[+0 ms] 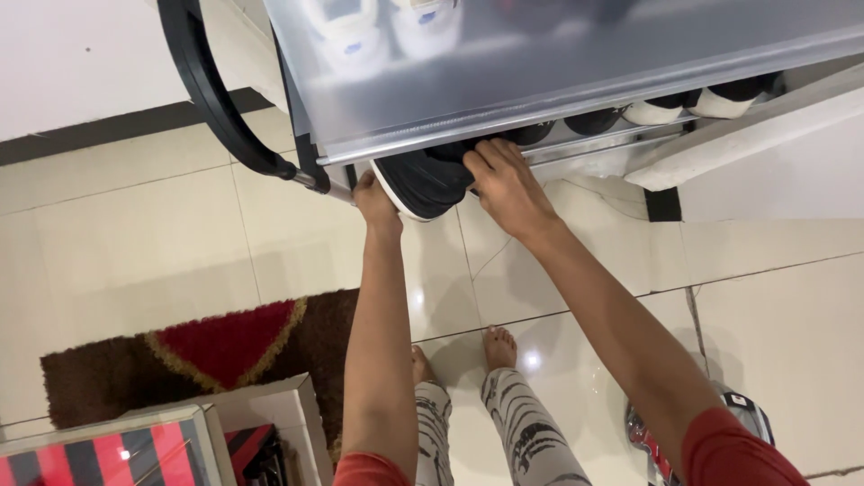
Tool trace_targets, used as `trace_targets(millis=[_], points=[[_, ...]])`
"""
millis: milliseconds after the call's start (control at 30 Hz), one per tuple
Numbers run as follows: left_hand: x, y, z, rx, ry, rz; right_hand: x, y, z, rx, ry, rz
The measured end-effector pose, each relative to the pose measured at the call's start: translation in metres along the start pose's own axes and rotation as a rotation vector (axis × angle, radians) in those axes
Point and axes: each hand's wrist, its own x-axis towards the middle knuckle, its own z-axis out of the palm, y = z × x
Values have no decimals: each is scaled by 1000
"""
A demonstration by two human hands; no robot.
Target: Cleaning a shoe rack with a duster and organizing shoes into it
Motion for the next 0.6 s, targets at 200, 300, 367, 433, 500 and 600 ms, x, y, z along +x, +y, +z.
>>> trace_targets(millis=[200, 300, 367, 433, 500, 600], points=[[-38, 16, -1, 457, 144, 490, 11, -12, 11, 60, 93, 65], [-83, 32, -5, 616, 280, 393, 10, -14, 32, 33, 139, 74], [-97, 40, -4, 556, 239, 369, 10, -12, 41, 29, 176, 77], [-106, 50, 2, 494, 203, 338, 8, -10, 49, 26, 206, 80], [-112, 63, 11, 329, 214, 330, 3, -8, 54, 51, 249, 93], [-117, 67, 24, 450, 228, 306, 4, -9, 48, 88, 314, 42]])
